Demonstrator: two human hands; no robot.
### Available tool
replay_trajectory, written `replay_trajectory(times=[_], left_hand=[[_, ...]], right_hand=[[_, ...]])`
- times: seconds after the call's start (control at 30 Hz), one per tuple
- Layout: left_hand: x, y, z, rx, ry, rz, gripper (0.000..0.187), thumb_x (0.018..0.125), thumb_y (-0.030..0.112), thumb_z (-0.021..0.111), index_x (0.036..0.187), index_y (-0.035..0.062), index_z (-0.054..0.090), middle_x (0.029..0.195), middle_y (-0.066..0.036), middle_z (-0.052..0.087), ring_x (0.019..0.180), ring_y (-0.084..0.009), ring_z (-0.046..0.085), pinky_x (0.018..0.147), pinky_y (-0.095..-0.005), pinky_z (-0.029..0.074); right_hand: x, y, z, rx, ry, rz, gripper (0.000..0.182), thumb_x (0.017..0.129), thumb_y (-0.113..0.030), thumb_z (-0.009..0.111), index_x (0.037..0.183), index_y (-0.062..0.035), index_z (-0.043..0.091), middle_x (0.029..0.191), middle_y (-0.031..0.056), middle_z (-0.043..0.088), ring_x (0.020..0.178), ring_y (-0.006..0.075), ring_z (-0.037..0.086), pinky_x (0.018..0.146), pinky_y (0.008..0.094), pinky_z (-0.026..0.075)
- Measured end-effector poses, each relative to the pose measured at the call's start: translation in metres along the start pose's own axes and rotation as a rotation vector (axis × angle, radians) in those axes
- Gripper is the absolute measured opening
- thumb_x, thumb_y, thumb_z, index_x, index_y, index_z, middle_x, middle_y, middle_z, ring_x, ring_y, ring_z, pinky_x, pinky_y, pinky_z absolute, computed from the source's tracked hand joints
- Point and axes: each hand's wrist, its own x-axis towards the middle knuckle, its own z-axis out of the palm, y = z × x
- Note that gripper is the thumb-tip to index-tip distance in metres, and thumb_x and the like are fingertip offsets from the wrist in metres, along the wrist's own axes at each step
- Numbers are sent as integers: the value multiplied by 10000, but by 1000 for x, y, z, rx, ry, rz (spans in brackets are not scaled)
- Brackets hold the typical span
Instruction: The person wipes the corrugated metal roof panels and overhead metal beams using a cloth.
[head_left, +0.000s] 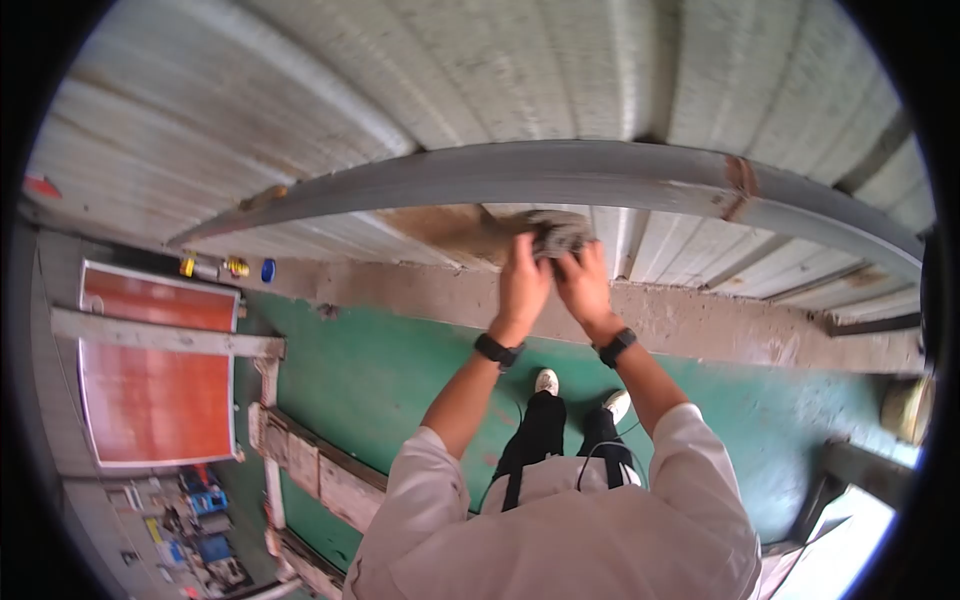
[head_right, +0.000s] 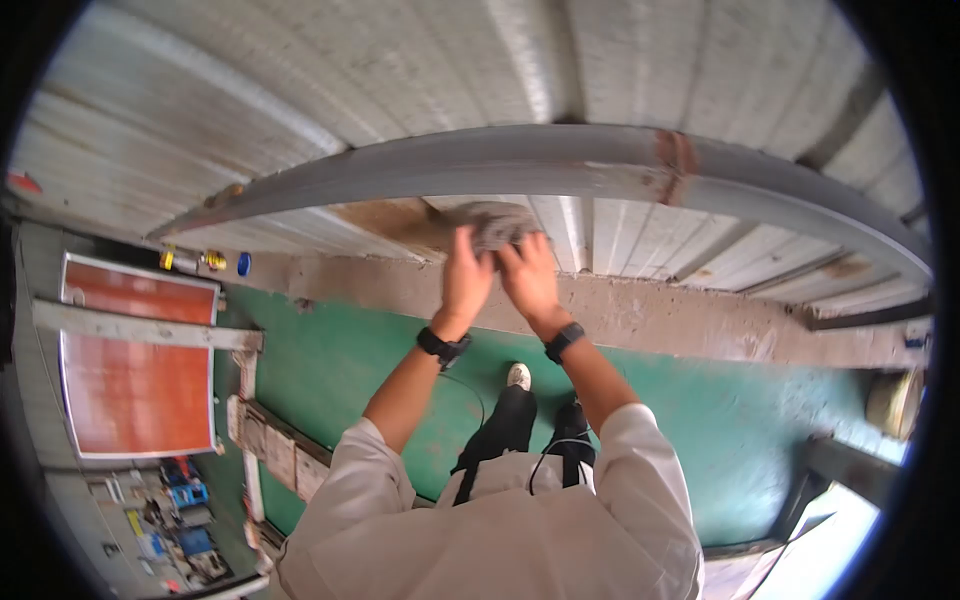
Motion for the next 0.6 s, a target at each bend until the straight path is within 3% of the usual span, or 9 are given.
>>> replay_trajectory(times=[0.17, 0.2, 0.3, 0.37, 0.5, 0.6], left_hand=[[25, 27, -50, -150, 173, 62, 362, 864, -13, 565, 1215, -41, 480, 1102, -235, 617, 977, -393, 630, 846, -445, 506], [31, 31, -51, -134, 225, 160, 369, 857, -22, 561, 1215, -53, 477, 1105, -234, 607, 995, -384, 614, 872, -447, 490], [33, 36, -30, -142, 254, 137, 313, 899, 0, 550, 1199, -38, 470, 1100, -212, 604, 1008, -310, 604, 903, -401, 471], [29, 40, -15, -125, 164, 122, 329, 876, 1, 589, 1187, -23, 487, 1091, -201, 610, 1009, -329, 610, 901, -411, 471], [15, 33, 20, -57, 0, 111, 343, 804, -16, 643, 1129, 1, 533, 1044, -238, 640, 970, -423, 628, 821, -449, 508], [3, 14, 50, -82, -158, 65, 365, 802, -27, 627, 1147, 25, 518, 1064, -243, 643, 997, -439, 617, 793, -473, 513]], right_hand=[[50, -45, -15, 89, 110, -154, 290, 700, -64, 673, 986, -104, 653, 956, 136, 560, 937, 334, 523, 798, 429, 461], [57, -45, -27, 113, 140, -169, 301, 689, -72, 686, 987, -104, 657, 970, 132, 567, 949, 331, 528, 799, 426, 463], [67, -37, -47, 133, 187, -216, 333, 660, -93, 722, 987, -104, 665, 1006, 123, 586, 979, 327, 538, 801, 421, 471], [54, -14, -50, 79, 172, -230, 347, 644, -103, 740, 983, -102, 665, 1024, 119, 595, 993, 330, 541, 801, 425, 476], [12, 24, -41, 53, 73, -63, 316, 648, -68, 725, 958, -77, 663, 1043, 129, 604, 985, 365, 534, 841, 451, 476], [-26, 52, -28, 41, -32, 70, 457, 676, -50, 699, 1123, -65, 604, 1181, 197, 564, 1089, 431, 504, 948, 501, 451]])
